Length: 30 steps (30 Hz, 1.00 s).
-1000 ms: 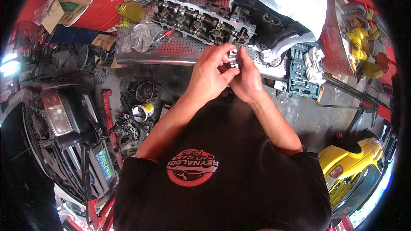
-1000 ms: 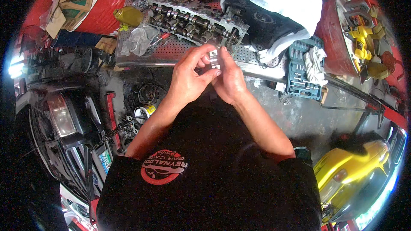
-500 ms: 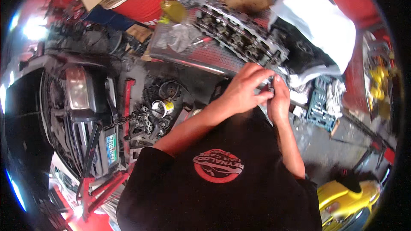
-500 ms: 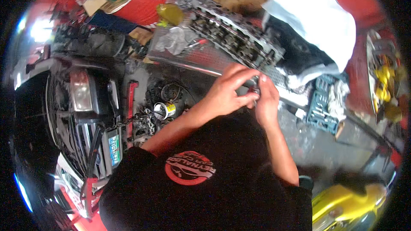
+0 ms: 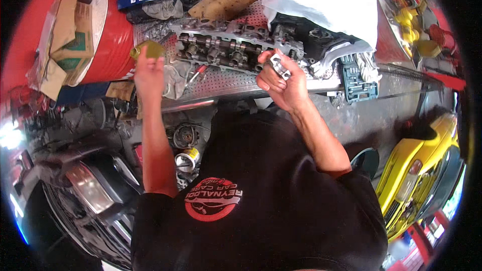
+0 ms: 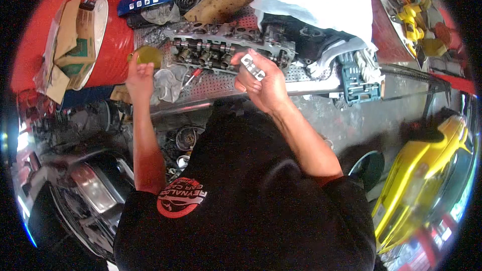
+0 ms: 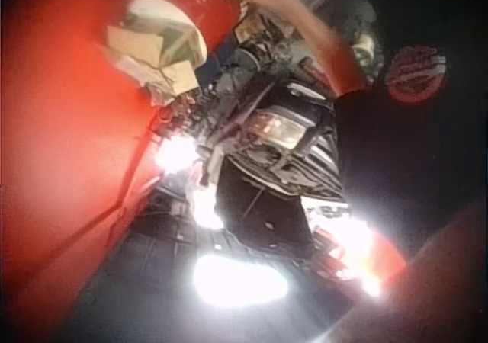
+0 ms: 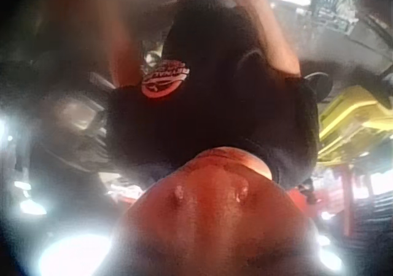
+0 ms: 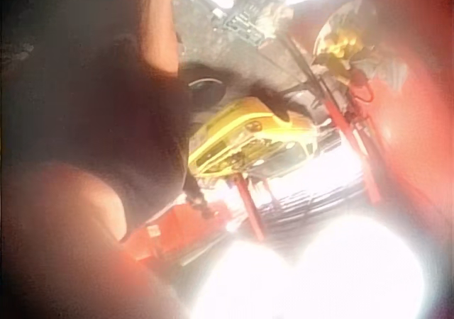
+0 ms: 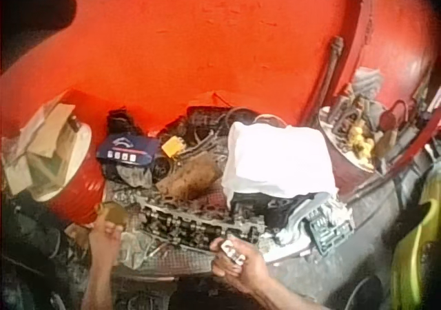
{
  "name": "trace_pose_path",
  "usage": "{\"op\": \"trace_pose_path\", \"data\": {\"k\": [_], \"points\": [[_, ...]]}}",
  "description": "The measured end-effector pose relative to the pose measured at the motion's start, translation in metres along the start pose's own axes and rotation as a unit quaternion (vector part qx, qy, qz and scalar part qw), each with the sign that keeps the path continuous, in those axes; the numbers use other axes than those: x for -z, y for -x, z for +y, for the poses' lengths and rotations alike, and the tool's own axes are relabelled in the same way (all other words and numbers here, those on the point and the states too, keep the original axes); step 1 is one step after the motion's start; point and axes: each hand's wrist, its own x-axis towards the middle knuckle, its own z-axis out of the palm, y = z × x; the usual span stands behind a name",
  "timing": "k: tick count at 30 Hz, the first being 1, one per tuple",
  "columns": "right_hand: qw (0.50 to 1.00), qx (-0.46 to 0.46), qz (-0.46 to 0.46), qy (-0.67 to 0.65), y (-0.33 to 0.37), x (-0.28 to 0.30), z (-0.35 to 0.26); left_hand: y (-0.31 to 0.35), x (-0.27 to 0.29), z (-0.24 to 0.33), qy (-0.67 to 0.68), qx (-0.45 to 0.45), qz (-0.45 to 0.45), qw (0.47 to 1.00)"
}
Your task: Installing a camshaft and adjusting components on an engine cylinder head.
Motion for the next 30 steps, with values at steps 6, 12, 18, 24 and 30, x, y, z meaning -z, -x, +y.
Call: {"op": "trace_pose_path", "data": {"k": [6, 12, 18, 24, 30], "points": [[0.998, 0.044, -0.037, -0.009, -0.042, -0.051, 0.034, -0.055, 0.024, -0.060, 0.029, -0.020, -0.008, 0.999], [0.996, 0.073, 0.031, 0.041, -0.064, -0.086, 0.063, -0.010, 0.018, 0.015, 0.109, -0.243, -0.093, 0.959], [0.994, 0.071, 0.070, 0.038, -0.072, -0.103, 0.076, 0.004, 0.042, 0.062, 0.206, -0.451, -0.088, 0.864], [0.992, 0.060, 0.094, 0.056, -0.073, -0.112, 0.085, -0.001, 0.045, 0.069, 0.211, -0.499, -0.106, 0.834], [0.984, 0.075, 0.123, 0.108, -0.079, -0.112, 0.095, 0.008, 0.054, 0.058, 0.385, -0.285, -0.276, 0.833]]}}
